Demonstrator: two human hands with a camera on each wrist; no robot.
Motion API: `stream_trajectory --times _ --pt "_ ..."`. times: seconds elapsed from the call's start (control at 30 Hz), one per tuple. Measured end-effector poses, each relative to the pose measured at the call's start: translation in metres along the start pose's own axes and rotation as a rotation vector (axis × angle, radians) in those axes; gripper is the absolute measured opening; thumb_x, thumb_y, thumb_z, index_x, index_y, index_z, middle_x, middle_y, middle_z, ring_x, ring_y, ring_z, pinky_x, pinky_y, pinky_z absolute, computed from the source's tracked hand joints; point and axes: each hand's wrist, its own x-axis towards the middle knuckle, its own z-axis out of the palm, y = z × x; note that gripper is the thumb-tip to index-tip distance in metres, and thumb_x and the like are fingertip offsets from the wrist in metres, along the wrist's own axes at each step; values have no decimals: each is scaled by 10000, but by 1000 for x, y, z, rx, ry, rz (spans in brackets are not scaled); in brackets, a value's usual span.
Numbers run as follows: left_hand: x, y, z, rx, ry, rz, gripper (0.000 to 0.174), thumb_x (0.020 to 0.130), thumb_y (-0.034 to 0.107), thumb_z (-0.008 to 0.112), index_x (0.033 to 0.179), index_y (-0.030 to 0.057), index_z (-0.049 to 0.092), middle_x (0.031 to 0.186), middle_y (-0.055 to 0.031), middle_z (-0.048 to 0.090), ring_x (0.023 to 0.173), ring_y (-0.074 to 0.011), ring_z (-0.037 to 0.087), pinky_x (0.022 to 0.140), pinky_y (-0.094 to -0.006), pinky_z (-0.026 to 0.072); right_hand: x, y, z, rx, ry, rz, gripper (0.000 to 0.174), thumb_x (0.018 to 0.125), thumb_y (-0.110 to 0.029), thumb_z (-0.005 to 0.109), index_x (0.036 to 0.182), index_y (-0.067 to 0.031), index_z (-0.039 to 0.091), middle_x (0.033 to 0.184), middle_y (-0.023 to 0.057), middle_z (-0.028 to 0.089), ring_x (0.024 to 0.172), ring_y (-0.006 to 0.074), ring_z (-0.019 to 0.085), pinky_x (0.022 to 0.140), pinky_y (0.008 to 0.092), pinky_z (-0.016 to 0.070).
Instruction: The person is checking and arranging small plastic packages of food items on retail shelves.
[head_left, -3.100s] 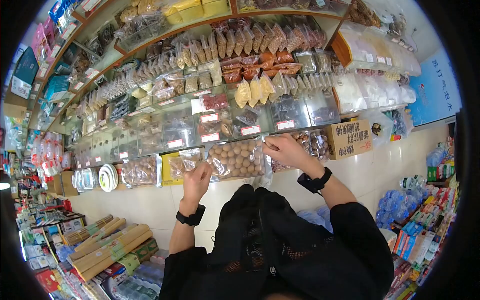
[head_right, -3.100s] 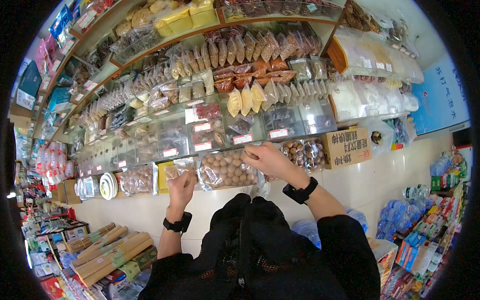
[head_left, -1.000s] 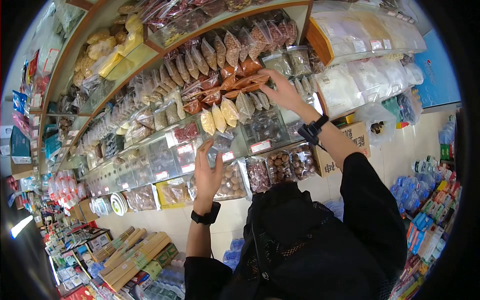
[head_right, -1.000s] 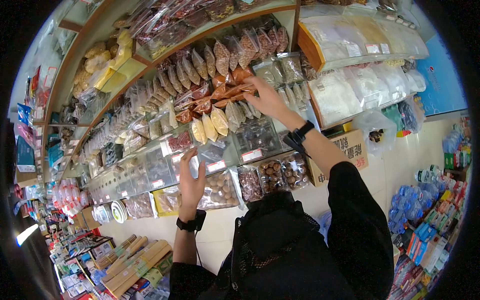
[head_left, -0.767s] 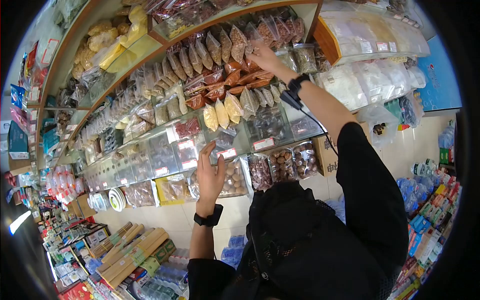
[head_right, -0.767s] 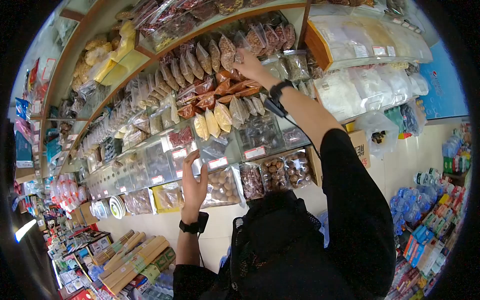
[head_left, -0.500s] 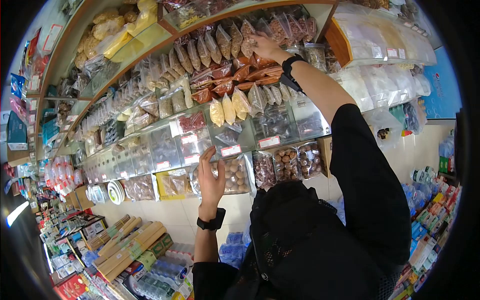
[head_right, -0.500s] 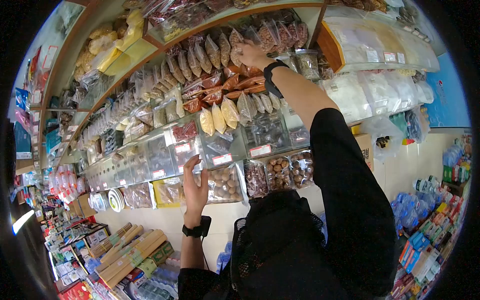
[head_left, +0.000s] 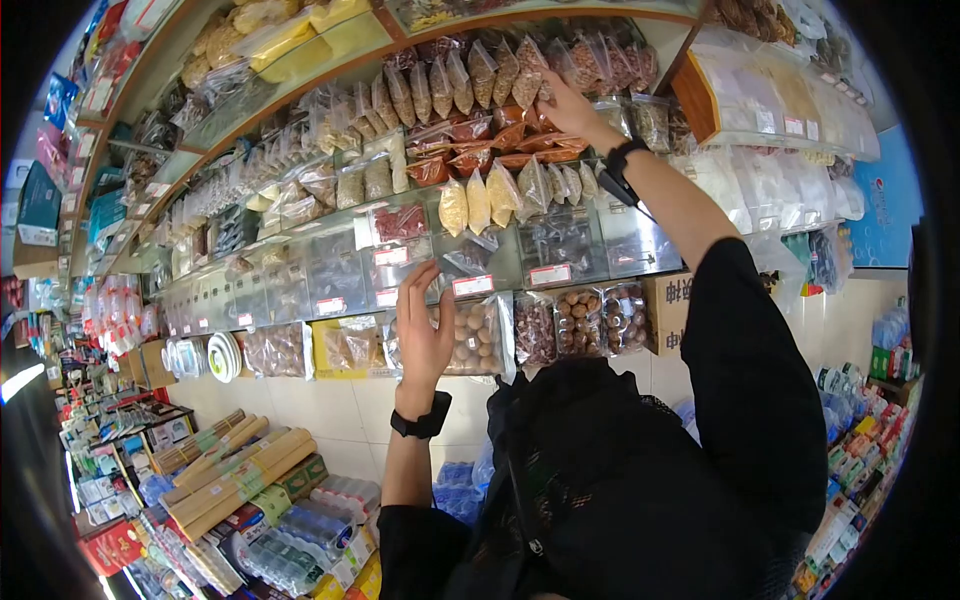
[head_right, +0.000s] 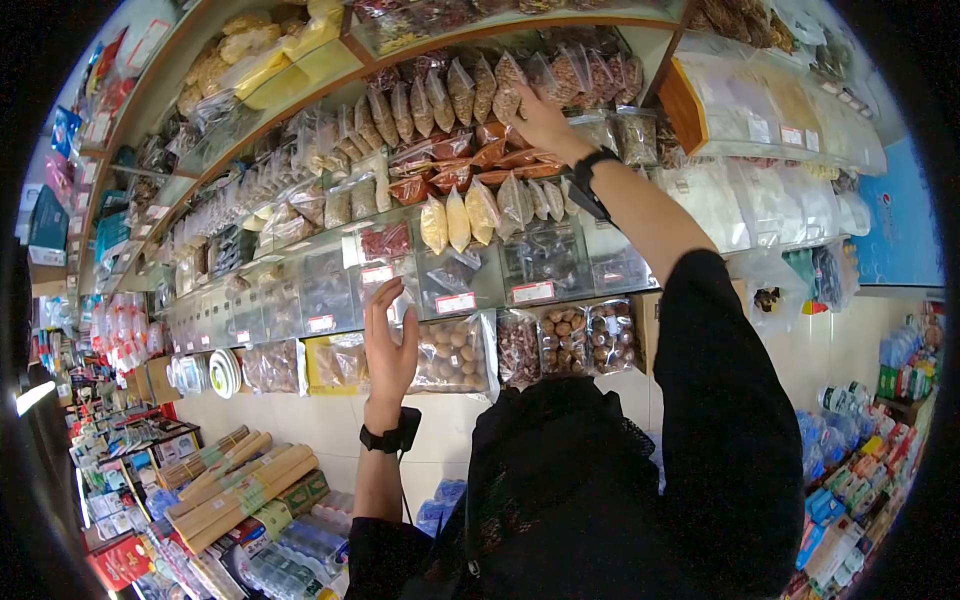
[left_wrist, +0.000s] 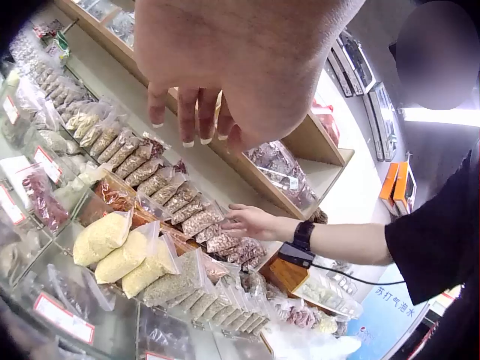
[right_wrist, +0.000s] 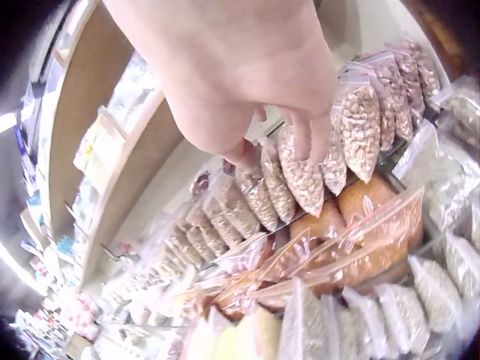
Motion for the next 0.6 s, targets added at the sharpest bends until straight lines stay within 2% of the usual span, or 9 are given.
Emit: stream_trajectory --times 0.03,0.1,0.23,0.3,0.43,0.5,0.6 --pt "-2 -1 -1 -21 2 -1 305 912 -9 634 1210 -26 569 1282 -190 587 1185 -372 574 1003 -426 461 -19 -4 0 -3 1 -6 652 951 -275 595 1528 -116 337 1580 225 306 1365 400 457 1101 437 415" --pt "-9 -6 -1 -43 12 -2 306 911 -8 633 1210 -24 569 1283 -189 588 1186 -372 574 1004 -426 461 -60 -13 0 229 -102 23 635 952 -276 597 1497 -49 362 1526 228 386 1311 381 512 1087 426 421" --pt "-17 -15 -4 -55 -13 13 305 916 12 628 1214 -22 569 1287 -183 589 1195 -364 574 1009 -426 458 -99 -4 24 50 -94 -110 638 946 -263 609 1490 -35 366 1484 214 444 1270 345 550 1075 418 429" --pt "-25 -19 -12 -83 -30 0 304 930 34 619 1224 -18 566 1284 -185 590 1213 -363 560 1032 -417 439 -111 -10 31 115 -140 40 628 942 -249 611 1478 -14 384 1446 205 492 1267 322 559 1061 407 440" --pt "-43 -40 -42 -166 -41 -63 318 949 46 609 1255 -20 556 1300 -175 590 1235 -333 553 1056 -410 419 -124 -26 47 218 -67 45 598 940 -248 618 1454 -11 424 1415 207 526 1258 313 567 1050 394 447" --pt "-55 -60 -64 -290 11 -175 329 968 55 594 1286 -22 548 1323 -165 586 1249 -294 548 1075 -403 403 -133 -33 58 277 20 -12 548 937 -223 624 1409 4 461 1367 202 561 1244 307 573 1036 396 455" --pt "-77 -90 -99 -266 79 -214 339 980 59 579 1307 -23 545 1338 -159 581 1260 -271 543 1083 -393 396 -156 -57 63 237 63 -14 514 936 -192 624 1384 6 468 1320 192 585 1227 298 582 1019 396 466"
